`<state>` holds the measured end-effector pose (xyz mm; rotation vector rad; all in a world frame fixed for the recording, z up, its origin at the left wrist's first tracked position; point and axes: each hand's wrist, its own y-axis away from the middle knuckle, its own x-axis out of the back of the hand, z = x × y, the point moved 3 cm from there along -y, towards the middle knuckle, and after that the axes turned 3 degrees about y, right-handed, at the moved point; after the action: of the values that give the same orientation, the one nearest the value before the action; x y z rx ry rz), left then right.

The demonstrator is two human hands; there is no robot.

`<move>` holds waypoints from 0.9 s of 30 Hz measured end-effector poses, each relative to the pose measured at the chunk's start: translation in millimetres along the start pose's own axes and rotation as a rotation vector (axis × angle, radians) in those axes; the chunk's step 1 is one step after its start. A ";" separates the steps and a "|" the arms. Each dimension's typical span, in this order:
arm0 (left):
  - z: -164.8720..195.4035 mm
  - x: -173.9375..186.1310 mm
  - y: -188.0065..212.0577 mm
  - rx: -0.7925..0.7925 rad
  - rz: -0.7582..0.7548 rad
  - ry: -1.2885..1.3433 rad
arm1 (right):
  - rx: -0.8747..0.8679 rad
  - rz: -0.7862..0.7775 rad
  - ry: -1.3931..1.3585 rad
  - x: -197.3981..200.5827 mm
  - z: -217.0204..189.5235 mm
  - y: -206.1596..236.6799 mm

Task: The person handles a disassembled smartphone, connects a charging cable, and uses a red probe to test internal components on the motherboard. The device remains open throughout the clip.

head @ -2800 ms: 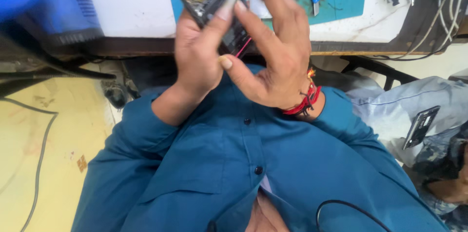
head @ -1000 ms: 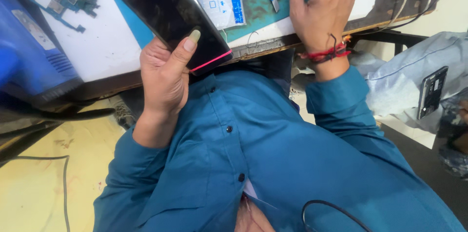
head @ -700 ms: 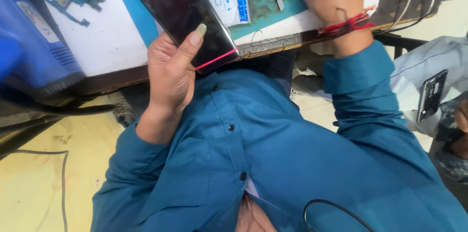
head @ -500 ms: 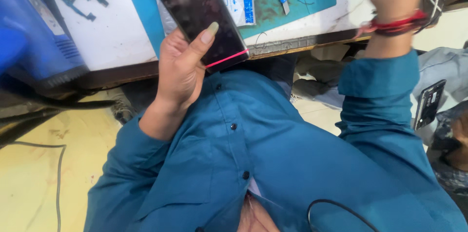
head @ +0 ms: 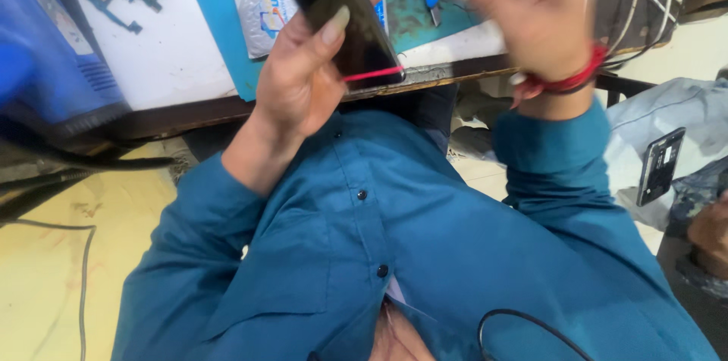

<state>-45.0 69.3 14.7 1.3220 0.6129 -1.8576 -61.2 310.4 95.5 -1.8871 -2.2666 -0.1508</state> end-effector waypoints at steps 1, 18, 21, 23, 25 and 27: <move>0.8 0.7 -5.0 -0.001 -0.034 0.028 | 0.028 -0.075 0.054 -13.3 3.2 2.5; 9.2 12.1 15.9 -0.072 -0.101 -0.153 | 0.210 0.354 0.576 -32.9 53.9 7.1; 8.9 12.9 19.5 -0.073 -0.087 -0.148 | 0.184 0.321 0.786 -39.3 52.3 3.8; 9.7 13.2 19.9 -0.094 -0.061 -0.131 | 0.223 0.298 0.807 -39.9 48.5 1.9; 13.5 14.7 18.6 -0.145 -0.011 -0.105 | 0.341 0.306 0.815 -34.6 41.3 1.9; 16.9 16.8 15.8 -0.190 0.037 -0.060 | 0.453 0.299 0.795 -25.2 35.3 4.3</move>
<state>-44.9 42.2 5.6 1.1423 0.7097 -1.7556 -55.4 293.9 55.6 -1.5188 -1.3443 -0.2599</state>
